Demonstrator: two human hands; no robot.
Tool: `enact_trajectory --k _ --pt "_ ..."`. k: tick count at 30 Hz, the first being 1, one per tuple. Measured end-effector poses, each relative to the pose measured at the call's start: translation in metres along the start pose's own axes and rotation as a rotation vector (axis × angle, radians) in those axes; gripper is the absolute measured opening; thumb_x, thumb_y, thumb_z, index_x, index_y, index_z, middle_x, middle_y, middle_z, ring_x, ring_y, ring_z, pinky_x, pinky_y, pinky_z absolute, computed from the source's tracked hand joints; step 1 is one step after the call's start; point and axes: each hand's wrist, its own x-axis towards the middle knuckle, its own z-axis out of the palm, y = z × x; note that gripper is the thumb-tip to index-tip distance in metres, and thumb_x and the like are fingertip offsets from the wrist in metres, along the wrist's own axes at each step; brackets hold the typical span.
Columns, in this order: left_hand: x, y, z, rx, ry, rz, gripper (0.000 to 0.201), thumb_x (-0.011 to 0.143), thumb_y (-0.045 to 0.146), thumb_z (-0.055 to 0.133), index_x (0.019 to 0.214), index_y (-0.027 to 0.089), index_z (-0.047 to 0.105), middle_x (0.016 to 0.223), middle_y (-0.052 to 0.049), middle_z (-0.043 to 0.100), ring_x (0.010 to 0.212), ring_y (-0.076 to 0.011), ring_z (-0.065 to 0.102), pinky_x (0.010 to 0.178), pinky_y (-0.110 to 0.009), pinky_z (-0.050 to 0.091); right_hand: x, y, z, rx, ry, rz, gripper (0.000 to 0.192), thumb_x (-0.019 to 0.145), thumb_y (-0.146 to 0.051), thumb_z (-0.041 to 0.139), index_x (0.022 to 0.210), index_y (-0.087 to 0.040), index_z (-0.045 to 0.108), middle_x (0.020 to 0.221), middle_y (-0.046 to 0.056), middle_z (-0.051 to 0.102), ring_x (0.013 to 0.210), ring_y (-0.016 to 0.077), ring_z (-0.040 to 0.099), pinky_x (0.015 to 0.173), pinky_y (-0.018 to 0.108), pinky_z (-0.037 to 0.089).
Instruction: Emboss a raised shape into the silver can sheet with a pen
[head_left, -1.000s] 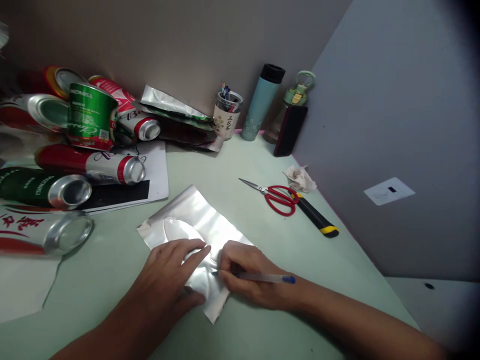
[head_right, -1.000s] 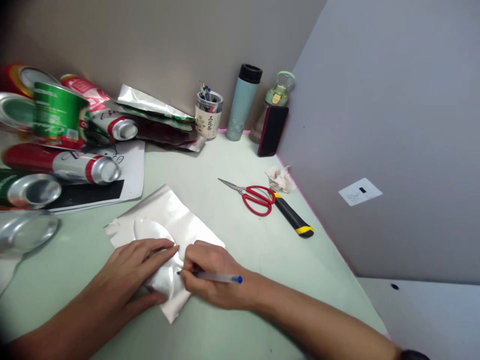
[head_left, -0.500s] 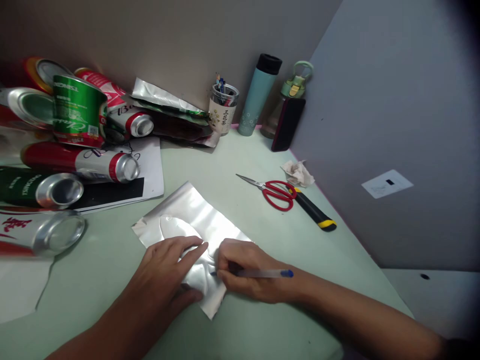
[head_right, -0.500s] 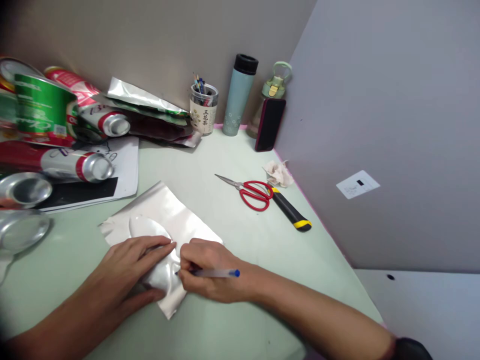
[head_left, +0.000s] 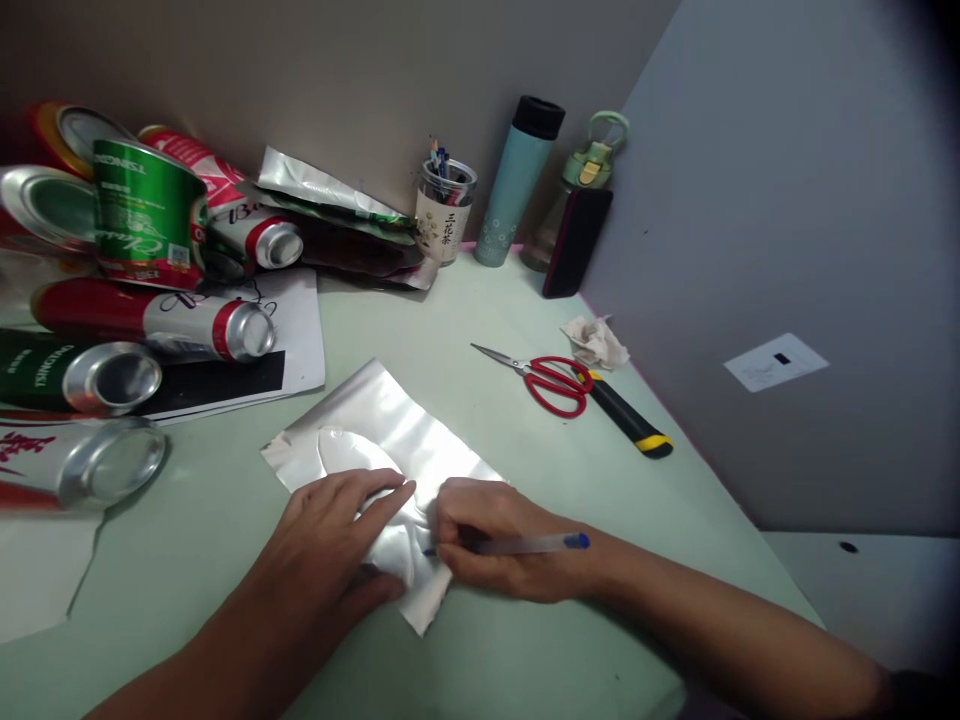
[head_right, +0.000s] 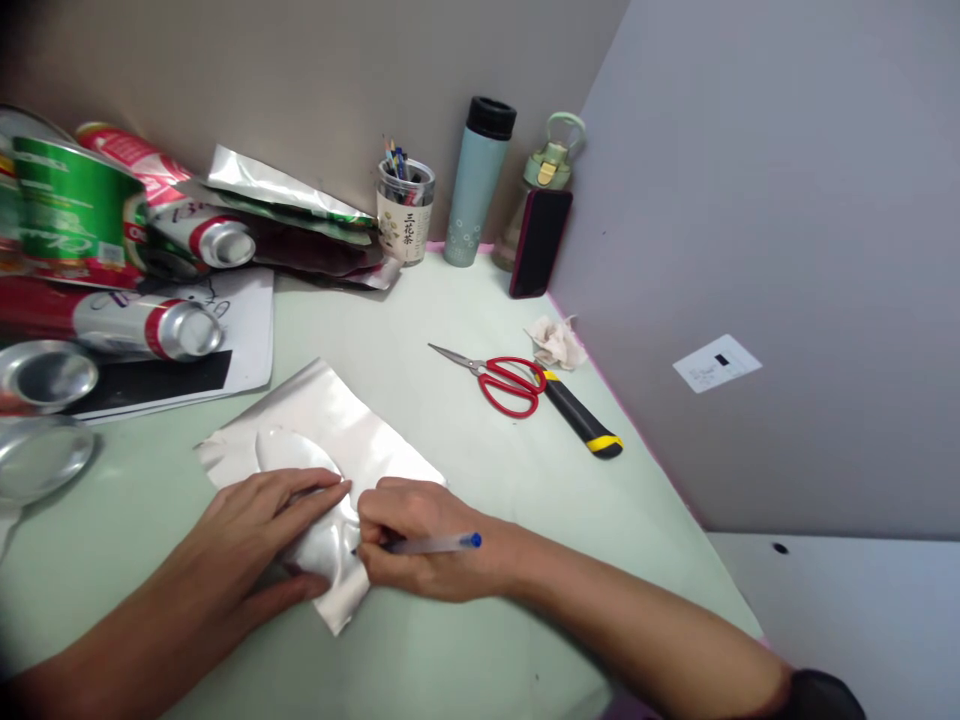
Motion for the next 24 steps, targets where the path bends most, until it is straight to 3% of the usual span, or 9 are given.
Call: enact_trajectory --k 6,12,20,24 --pt "0.0 0.0 -0.001 -0.006 -0.004 0.002 0.076 0.081 0.023 0.075 0.145 0.037 0.036 0.143 -0.001 0.052 0.129 -0.0284 0.047 0.101 -0.046 0.038 -0.001 -0.002 0.0 0.057 0.017 0.021 0.024 0.085 -0.012 0.056 0.071 -0.021 0.039 0.071 -0.003 0.045 0.066 0.0123 0.043 0.061 0.025 0.034" --pt "0.0 -0.001 0.0 -0.004 0.015 0.021 0.077 0.081 0.022 0.074 0.146 0.038 0.035 0.143 -0.001 0.053 0.129 -0.0281 0.047 0.101 -0.045 0.038 -0.001 -0.005 0.004 0.161 0.118 0.191 0.018 0.085 -0.016 0.058 0.072 -0.02 0.047 0.073 -0.003 0.048 0.064 0.0116 0.041 0.059 0.025 0.033" --pt "-0.001 0.001 0.002 0.001 0.001 -0.008 0.08 0.078 0.019 0.075 0.145 0.038 0.036 0.143 -0.002 0.053 0.13 -0.0294 0.047 0.102 -0.047 0.039 0.0 0.001 0.014 0.107 0.249 0.137 0.014 0.084 -0.019 0.056 0.073 -0.02 0.047 0.068 -0.004 0.046 0.061 0.0109 0.04 0.058 0.024 0.032" --pt "-0.002 0.001 0.001 -0.006 -0.001 -0.007 0.079 0.079 0.02 0.075 0.145 0.038 0.036 0.143 -0.002 0.053 0.13 -0.0295 0.048 0.102 -0.047 0.039 0.0 0.005 0.016 0.045 0.254 0.12 0.012 0.082 -0.017 0.056 0.074 -0.02 0.048 0.069 -0.005 0.047 0.062 0.0109 0.041 0.06 0.024 0.033"
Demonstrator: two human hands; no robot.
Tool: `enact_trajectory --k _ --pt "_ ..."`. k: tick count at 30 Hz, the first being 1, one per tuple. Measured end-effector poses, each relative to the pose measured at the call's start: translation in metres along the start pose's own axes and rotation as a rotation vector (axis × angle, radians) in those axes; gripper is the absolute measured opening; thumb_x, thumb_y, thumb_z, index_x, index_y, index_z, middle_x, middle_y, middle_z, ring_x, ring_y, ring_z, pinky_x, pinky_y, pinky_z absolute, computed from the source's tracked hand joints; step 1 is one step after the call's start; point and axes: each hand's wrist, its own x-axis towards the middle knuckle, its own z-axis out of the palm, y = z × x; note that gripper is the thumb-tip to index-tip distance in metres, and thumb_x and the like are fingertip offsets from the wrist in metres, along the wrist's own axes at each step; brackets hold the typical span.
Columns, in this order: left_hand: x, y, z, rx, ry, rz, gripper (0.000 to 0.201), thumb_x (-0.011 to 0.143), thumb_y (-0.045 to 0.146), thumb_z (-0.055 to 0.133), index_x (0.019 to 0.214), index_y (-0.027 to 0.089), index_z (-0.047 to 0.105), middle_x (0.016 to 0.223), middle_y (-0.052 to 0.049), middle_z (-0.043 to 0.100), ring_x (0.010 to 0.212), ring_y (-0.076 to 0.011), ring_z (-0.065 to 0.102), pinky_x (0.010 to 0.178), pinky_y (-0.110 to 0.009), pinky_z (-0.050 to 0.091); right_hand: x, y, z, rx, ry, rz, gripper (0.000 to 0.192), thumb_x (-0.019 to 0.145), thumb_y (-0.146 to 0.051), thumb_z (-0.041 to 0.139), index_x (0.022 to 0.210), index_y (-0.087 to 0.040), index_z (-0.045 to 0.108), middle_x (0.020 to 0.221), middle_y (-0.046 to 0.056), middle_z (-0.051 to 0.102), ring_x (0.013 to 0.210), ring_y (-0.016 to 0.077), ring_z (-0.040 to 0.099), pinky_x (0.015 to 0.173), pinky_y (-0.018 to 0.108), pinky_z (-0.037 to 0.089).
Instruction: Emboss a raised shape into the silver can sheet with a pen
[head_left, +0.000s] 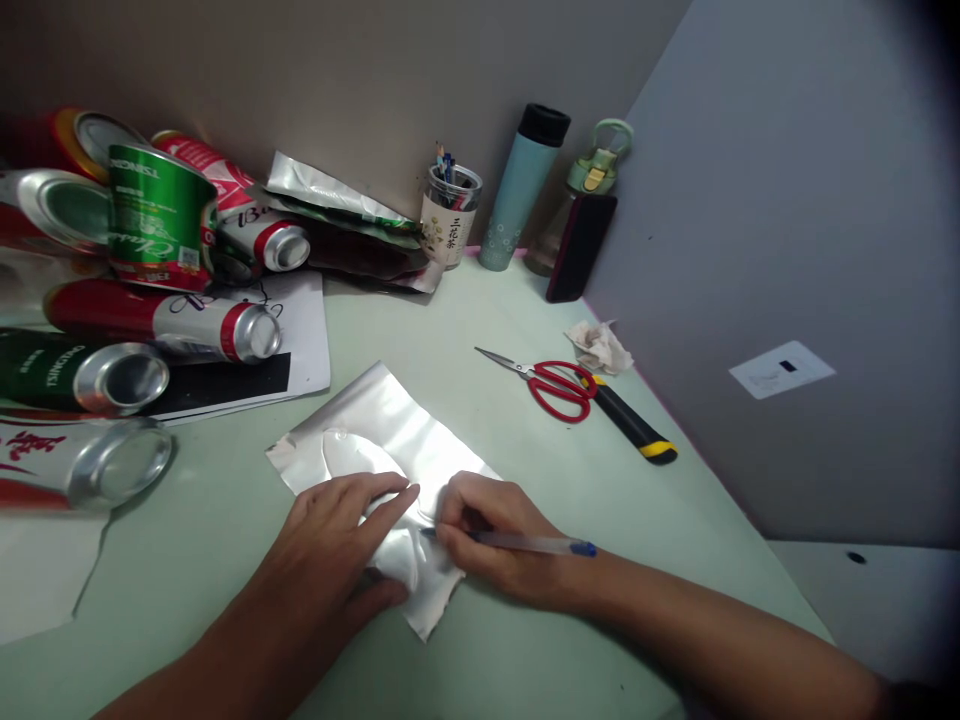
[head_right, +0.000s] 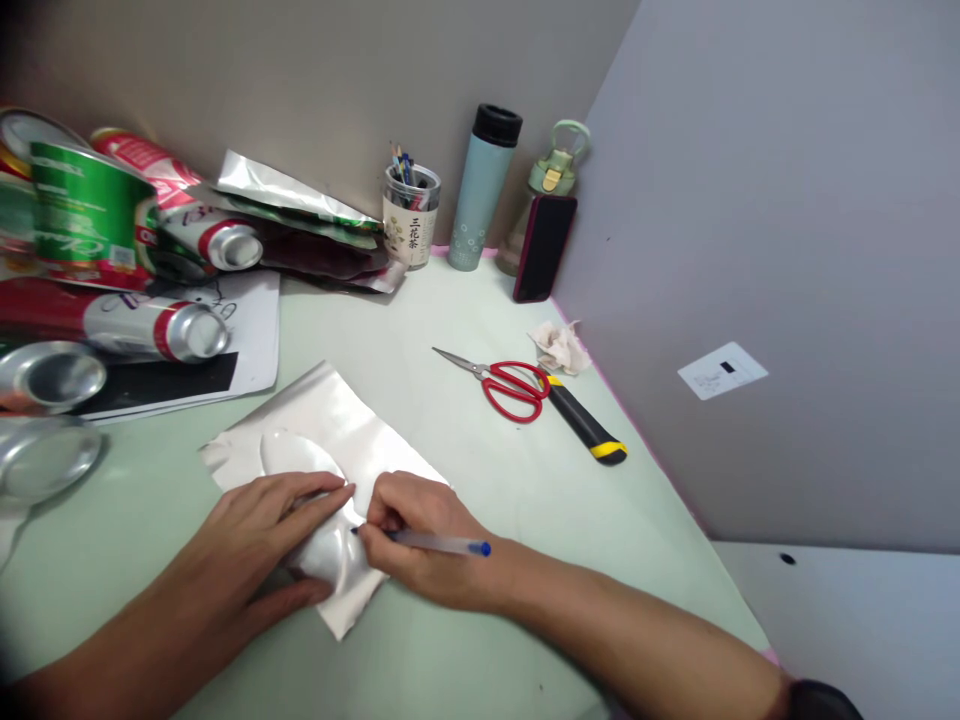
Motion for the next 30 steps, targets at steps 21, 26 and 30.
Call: enact_trajectory --k 21,26,30 --pt "0.002 0.002 -0.001 -0.009 0.039 0.018 0.07 0.082 0.019 0.068 0.144 0.035 0.039 0.141 -0.004 0.054 0.128 -0.0297 0.049 0.101 -0.047 0.04 0.002 -0.001 -0.006 -0.095 -0.125 -0.122 0.017 0.087 -0.016 0.054 0.074 -0.02 0.044 0.073 -0.003 0.047 0.066 0.0125 0.045 0.062 0.025 0.035" --pt "0.002 0.002 -0.004 -0.03 0.023 0.011 0.069 0.084 0.021 0.068 0.144 0.037 0.038 0.141 -0.002 0.054 0.128 -0.0287 0.049 0.101 -0.047 0.041 0.003 -0.002 -0.009 -0.105 -0.171 -0.14 0.02 0.088 -0.014 0.054 0.074 -0.021 0.042 0.073 -0.003 0.046 0.067 0.0127 0.045 0.062 0.025 0.036" --pt "0.002 0.002 -0.005 -0.026 0.023 0.001 0.065 0.086 0.023 0.066 0.144 0.037 0.041 0.141 -0.003 0.054 0.128 -0.0297 0.048 0.101 -0.047 0.041 0.004 -0.003 -0.012 -0.114 -0.206 -0.154 0.021 0.089 -0.015 0.056 0.075 -0.022 0.041 0.072 -0.003 0.045 0.068 0.0127 0.044 0.061 0.025 0.035"
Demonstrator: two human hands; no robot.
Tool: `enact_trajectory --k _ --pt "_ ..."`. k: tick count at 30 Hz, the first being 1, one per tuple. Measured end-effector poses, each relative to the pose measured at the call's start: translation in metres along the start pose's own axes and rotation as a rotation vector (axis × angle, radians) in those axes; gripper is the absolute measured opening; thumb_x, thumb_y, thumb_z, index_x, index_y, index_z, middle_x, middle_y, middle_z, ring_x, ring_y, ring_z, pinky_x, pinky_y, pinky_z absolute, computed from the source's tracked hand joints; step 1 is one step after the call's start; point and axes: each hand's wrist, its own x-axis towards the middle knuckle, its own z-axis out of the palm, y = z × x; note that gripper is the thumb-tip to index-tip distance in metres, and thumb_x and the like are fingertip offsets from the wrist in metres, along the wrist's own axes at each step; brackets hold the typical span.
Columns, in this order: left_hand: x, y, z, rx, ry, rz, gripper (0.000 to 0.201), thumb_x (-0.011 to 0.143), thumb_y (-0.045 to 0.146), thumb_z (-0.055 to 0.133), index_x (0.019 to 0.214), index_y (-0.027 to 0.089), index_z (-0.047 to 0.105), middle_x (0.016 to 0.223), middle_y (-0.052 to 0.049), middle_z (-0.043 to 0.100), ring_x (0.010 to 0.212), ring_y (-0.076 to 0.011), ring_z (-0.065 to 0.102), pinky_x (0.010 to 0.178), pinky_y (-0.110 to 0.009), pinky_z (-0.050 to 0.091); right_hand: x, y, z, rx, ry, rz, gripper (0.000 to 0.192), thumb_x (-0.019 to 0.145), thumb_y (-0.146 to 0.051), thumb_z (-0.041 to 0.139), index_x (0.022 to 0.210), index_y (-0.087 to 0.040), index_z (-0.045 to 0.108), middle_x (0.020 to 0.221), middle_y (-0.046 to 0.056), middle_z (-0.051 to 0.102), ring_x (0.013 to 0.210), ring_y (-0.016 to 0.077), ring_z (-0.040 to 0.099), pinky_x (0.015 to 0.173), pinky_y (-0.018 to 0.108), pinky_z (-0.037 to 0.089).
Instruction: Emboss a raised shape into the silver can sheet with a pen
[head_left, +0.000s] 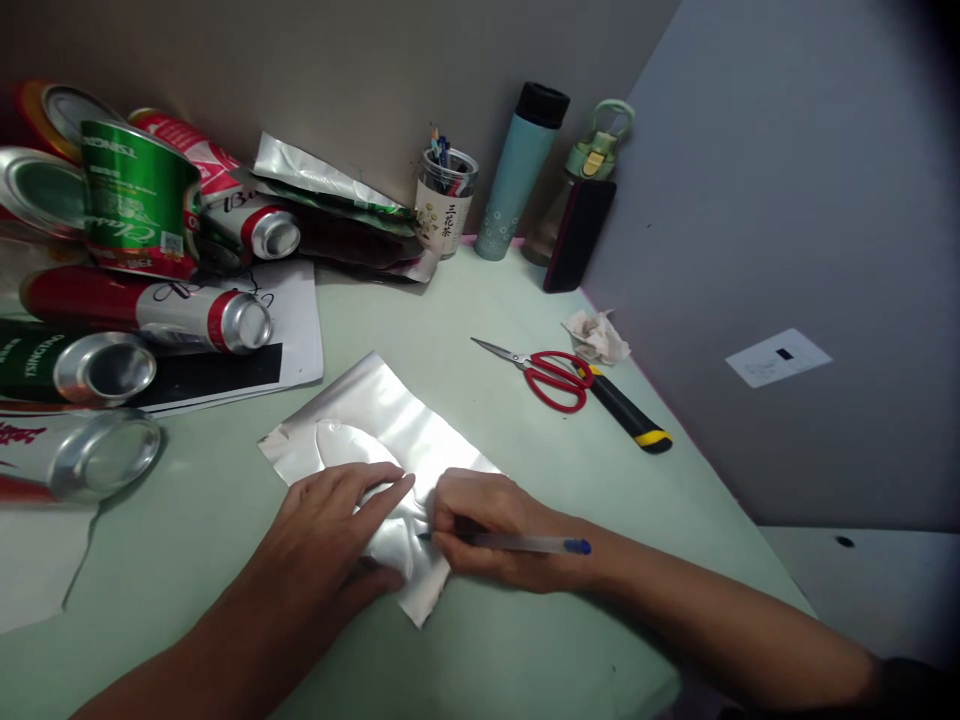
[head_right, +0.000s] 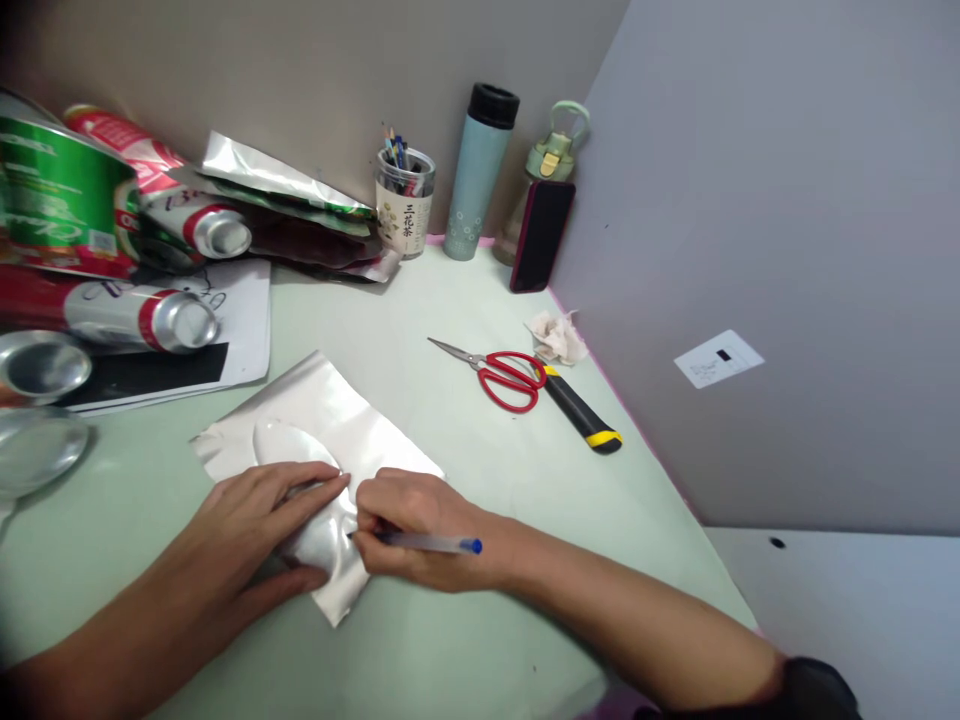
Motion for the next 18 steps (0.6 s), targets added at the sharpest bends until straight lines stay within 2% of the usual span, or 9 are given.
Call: enact_trajectory --k 8,15,18 --pt "-0.0008 -0.0021 0.0018 0.006 0.0 0.006 0.067 0.085 0.026 0.067 0.145 0.037 0.041 0.141 -0.002 0.054 0.128 -0.0304 0.048 0.101 -0.047 0.041 0.0003 0.0019 -0.0017 0.024 -0.028 -0.039 0.022 0.089 -0.015 0.054 0.074 -0.022 0.039 0.072 -0.003 0.045 0.068 0.013 0.043 0.062 0.026 0.035" --pt "-0.0007 -0.0018 0.0 0.015 -0.015 0.002 0.067 0.085 0.027 0.067 0.145 0.037 0.041 0.141 -0.002 0.055 0.128 -0.0299 0.049 0.101 -0.046 0.042 -0.0015 0.0018 0.0023 0.052 0.027 0.016 0.02 0.083 -0.013 0.058 0.072 -0.021 0.043 0.071 -0.004 0.045 0.065 0.0117 0.042 0.06 0.025 0.033" --pt "-0.0011 -0.0035 0.0012 0.028 -0.015 0.004 0.07 0.083 0.026 0.07 0.145 0.037 0.04 0.141 -0.002 0.055 0.127 -0.0301 0.051 0.101 -0.046 0.043 -0.0015 0.0 0.0001 0.22 0.064 0.113 0.018 0.083 -0.015 0.06 0.071 -0.02 0.047 0.071 -0.004 0.047 0.064 0.0109 0.042 0.058 0.024 0.033"
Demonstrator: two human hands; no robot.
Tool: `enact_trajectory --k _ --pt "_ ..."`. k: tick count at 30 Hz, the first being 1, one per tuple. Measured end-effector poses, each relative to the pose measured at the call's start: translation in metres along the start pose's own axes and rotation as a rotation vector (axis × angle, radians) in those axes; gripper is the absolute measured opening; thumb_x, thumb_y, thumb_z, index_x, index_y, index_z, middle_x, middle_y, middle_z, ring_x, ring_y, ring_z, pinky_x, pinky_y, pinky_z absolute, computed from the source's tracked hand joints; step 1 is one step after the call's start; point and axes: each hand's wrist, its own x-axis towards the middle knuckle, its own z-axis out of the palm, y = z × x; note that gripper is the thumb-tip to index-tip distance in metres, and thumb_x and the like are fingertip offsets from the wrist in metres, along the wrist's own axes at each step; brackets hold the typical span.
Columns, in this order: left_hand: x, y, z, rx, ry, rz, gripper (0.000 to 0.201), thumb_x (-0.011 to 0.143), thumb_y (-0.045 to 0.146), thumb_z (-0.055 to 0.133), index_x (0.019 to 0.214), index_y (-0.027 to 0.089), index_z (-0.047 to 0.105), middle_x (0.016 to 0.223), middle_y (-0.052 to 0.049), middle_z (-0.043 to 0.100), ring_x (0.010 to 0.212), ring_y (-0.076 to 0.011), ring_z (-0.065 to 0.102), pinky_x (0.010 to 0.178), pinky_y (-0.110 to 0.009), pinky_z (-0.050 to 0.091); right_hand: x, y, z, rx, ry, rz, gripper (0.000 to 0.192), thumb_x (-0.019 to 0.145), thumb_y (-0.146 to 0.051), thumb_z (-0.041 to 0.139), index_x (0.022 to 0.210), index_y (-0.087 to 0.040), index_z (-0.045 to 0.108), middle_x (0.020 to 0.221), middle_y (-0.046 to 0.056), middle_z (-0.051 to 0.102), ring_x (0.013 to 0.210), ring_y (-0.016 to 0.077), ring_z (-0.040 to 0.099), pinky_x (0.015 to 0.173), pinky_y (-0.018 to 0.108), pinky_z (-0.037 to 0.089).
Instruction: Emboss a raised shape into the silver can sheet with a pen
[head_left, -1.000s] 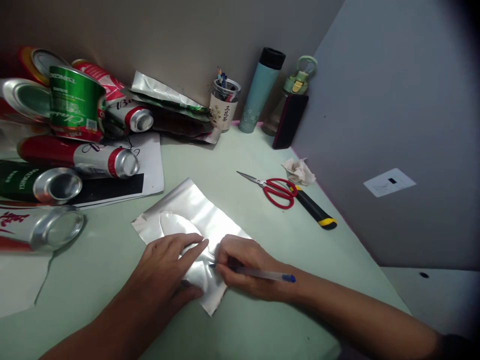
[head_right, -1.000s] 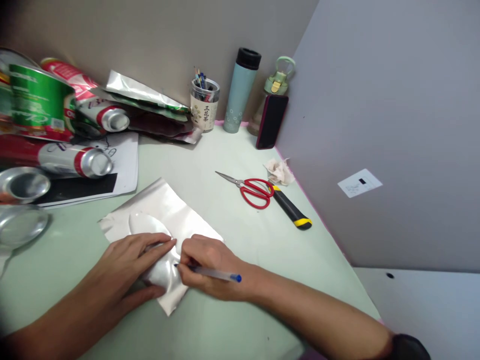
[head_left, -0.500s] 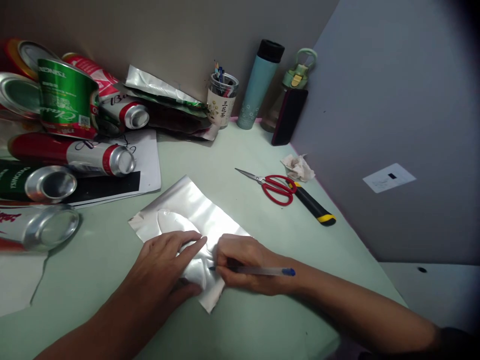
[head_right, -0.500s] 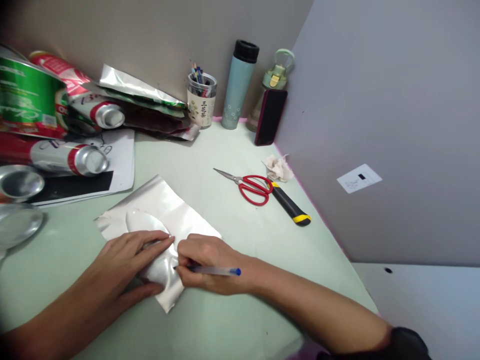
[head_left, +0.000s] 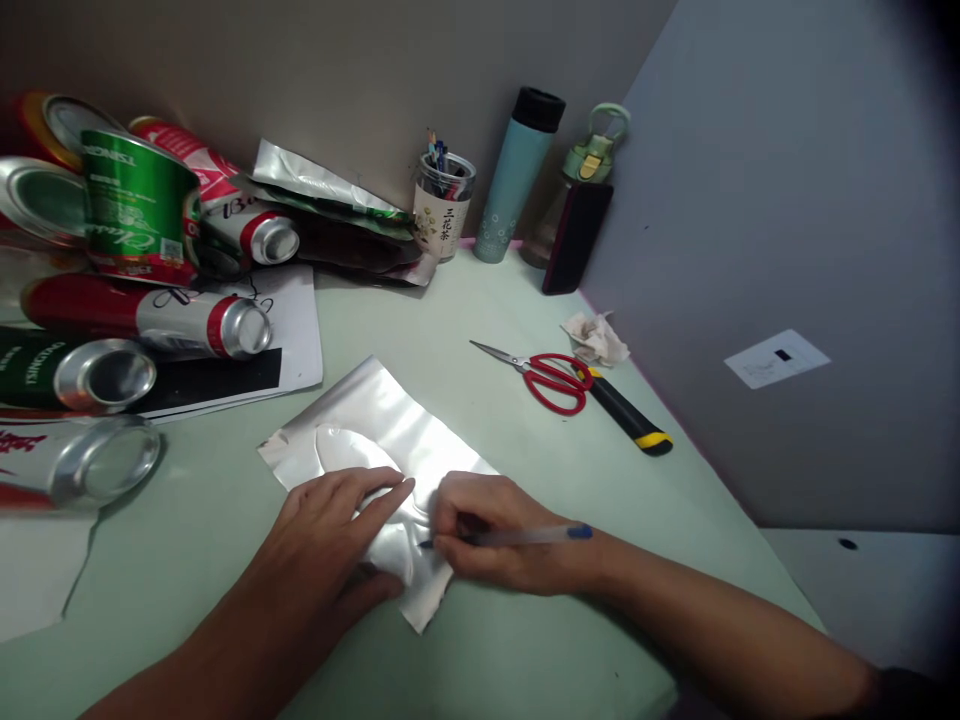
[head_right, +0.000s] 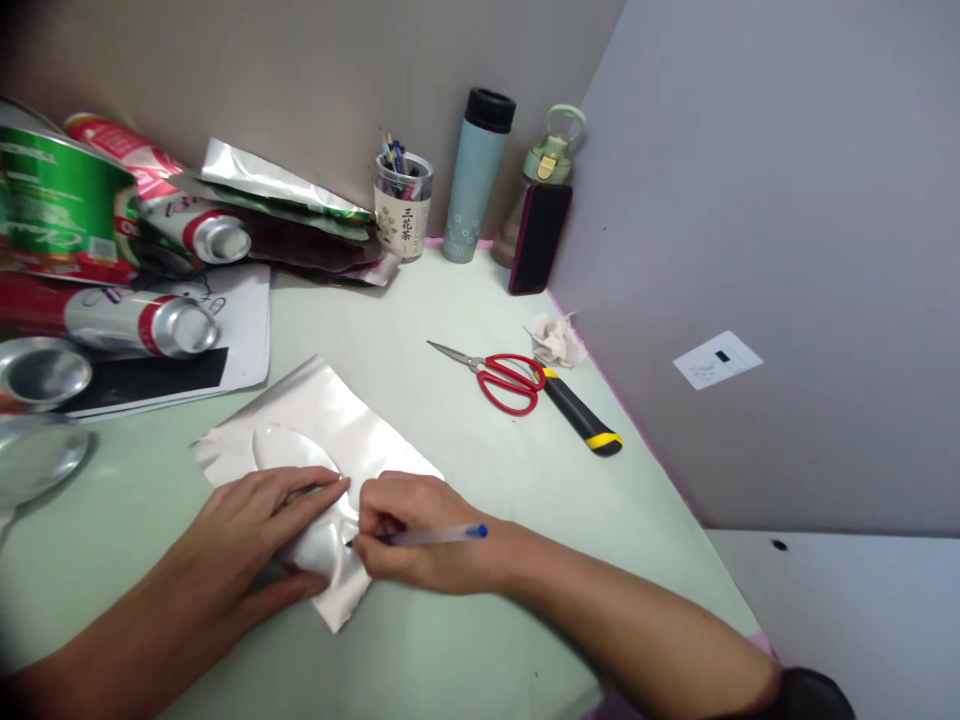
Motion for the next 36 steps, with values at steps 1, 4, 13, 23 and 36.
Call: enact_trajectory --k 1,4,13,23,36 --pt "0.0 0.0 0.001 0.005 0.008 0.002 0.071 0.082 0.027 0.072 0.145 0.037 0.04 0.141 -0.002 0.055 0.127 -0.0301 0.051 0.1 -0.046 0.043 0.0 -0.001 -0.001 0.098 0.028 0.052 0.017 0.083 -0.017 0.061 0.072 -0.019 0.049 0.071 -0.004 0.048 0.064 0.0106 0.042 0.057 0.024 0.034" --pt "0.002 0.002 0.003 0.047 0.052 0.028 0.073 0.08 0.03 0.076 0.144 0.034 0.041 0.138 -0.003 0.057 0.124 -0.0302 0.054 0.096 -0.046 0.047 0.001 -0.003 -0.006 0.37 0.133 0.143 0.013 0.082 -0.022 0.068 0.077 -0.018 0.057 0.07 -0.003 0.053 0.063 0.0103 0.045 0.057 0.023 0.036" --pt "0.006 0.017 0.006 0.379 0.208 0.046 0.076 0.078 0.039 0.079 0.137 0.015 0.039 0.125 -0.019 0.067 0.098 -0.0346 0.071 0.068 -0.044 0.063 -0.002 -0.01 -0.011 0.266 0.35 0.071 0.011 0.083 -0.027 0.074 0.089 -0.019 0.071 0.081 0.002 0.065 0.073 0.0143 0.056 0.064 0.025 0.044" --pt "-0.002 -0.003 0.004 0.356 0.128 -0.037 0.048 0.101 0.033 0.036 0.145 0.015 0.033 0.148 -0.022 0.05 0.11 -0.0308 0.07 0.07 -0.037 0.064 -0.017 -0.014 -0.006 -0.384 0.235 0.165 0.024 0.087 -0.035 0.074 0.089 -0.02 0.055 0.076 -0.002 0.06 0.061 0.0119 0.048 0.057 0.022 0.037" --pt "-0.008 -0.01 -0.008 0.48 0.047 0.254 0.048 0.086 0.033 0.062 0.131 0.017 0.061 0.13 -0.012 0.068 0.106 -0.0282 0.071 0.083 -0.035 0.059 0.025 0.009 -0.037 0.06 0.398 0.026 0.015 0.083 -0.013 0.059 0.095 -0.021 0.053 0.079 -0.002 0.057 0.068 0.0123 0.048 0.061 0.022 0.036"
